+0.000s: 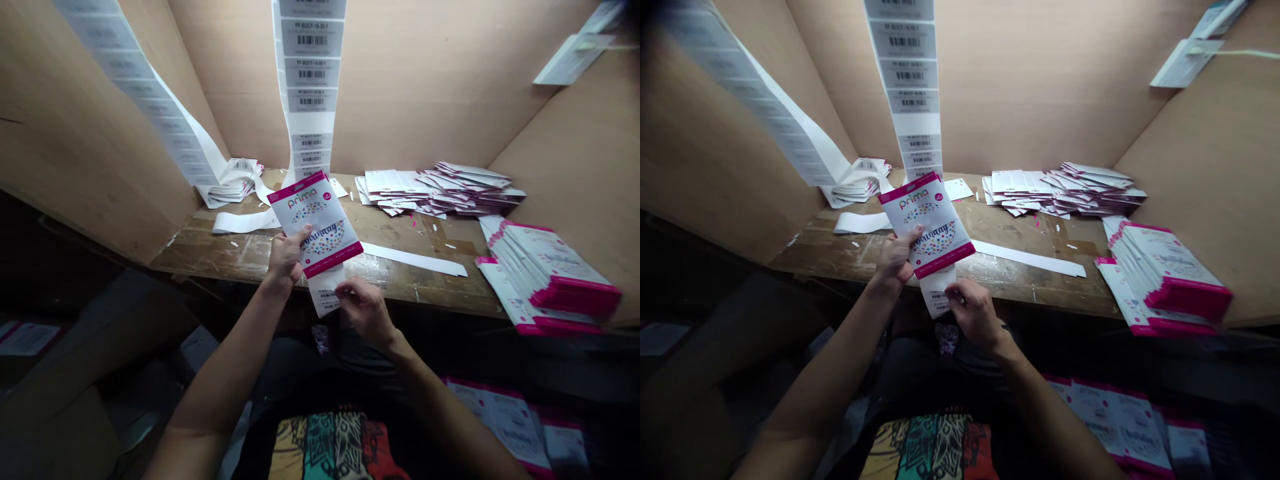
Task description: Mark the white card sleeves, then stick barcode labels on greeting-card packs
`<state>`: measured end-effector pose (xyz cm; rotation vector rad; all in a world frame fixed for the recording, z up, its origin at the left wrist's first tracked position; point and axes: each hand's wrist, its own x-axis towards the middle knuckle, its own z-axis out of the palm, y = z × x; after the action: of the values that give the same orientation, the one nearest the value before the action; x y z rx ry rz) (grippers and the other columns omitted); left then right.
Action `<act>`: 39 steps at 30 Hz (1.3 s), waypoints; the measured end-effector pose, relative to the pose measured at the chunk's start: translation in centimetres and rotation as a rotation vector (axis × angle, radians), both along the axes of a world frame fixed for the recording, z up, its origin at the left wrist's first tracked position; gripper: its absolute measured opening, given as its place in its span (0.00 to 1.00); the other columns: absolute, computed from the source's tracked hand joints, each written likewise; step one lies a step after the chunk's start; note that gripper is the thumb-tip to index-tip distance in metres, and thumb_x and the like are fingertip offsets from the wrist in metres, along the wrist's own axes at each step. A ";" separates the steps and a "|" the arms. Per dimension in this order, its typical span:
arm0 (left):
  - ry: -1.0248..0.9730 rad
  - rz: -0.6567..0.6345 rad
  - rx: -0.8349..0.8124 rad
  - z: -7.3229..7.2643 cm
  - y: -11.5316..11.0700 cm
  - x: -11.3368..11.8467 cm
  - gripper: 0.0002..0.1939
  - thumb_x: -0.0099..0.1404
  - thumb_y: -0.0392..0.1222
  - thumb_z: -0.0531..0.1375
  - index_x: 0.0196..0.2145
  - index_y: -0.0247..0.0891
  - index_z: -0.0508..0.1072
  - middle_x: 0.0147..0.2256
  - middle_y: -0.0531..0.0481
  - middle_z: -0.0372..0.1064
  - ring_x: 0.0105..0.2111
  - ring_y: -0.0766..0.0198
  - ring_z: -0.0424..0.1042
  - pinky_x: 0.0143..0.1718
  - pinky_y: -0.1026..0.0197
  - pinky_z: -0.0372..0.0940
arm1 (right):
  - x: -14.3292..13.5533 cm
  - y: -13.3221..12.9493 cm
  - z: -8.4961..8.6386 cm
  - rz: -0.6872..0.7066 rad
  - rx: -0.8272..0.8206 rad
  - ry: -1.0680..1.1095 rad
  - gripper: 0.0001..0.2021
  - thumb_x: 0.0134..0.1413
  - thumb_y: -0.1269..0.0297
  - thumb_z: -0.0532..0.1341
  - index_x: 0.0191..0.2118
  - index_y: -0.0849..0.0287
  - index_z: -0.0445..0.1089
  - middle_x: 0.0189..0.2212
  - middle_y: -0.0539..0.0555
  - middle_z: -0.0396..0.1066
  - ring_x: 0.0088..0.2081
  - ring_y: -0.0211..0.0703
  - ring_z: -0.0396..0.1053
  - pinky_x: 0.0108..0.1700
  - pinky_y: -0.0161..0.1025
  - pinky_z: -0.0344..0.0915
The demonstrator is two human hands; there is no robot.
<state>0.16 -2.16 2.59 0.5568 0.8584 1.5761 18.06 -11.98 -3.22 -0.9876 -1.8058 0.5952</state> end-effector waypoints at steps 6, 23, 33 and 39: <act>0.089 0.059 0.085 -0.5 -0.2 -0.6 0.29 0.41 0.47 0.83 0.39 0.32 0.83 0.38 0.41 0.84 0.38 0.49 0.84 0.46 0.45 0.80 | 2.0 -2.1 3.4 -0.142 0.137 0.180 0.05 0.64 0.71 0.65 0.41 0.53 0.77 0.44 0.58 0.73 0.47 0.51 0.73 0.47 0.48 0.72; 0.215 -0.054 0.122 -0.3 -3.9 1.2 0.34 0.53 0.63 0.77 0.46 0.32 0.82 0.38 0.39 0.83 0.36 0.50 0.83 0.39 0.50 0.80 | -0.6 8.6 5.1 -0.185 -0.233 0.318 0.30 0.54 0.46 0.74 0.54 0.55 0.66 0.39 0.54 0.75 0.39 0.51 0.76 0.40 0.50 0.77; 0.852 -0.052 0.460 -2.7 -3.8 -0.2 0.11 0.65 0.48 0.72 0.40 0.38 0.85 0.36 0.48 0.83 0.34 0.55 0.81 0.36 0.56 0.77 | 0.8 7.2 2.0 0.056 -0.245 0.593 0.19 0.60 0.54 0.72 0.47 0.50 0.63 0.38 0.50 0.77 0.38 0.46 0.76 0.42 0.42 0.75; 0.951 -0.146 0.621 -2.9 -2.5 -0.8 0.15 0.66 0.48 0.72 0.49 0.45 0.84 0.46 0.46 0.83 0.45 0.50 0.82 0.47 0.49 0.77 | 2.6 7.2 0.2 -0.021 -0.132 0.499 0.14 0.62 0.59 0.71 0.46 0.51 0.66 0.38 0.50 0.74 0.37 0.43 0.73 0.41 0.39 0.72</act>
<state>-0.64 -4.64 -0.28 1.8644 0.9526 1.3993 20.70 -4.73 -3.05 -0.8507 -1.3261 0.8707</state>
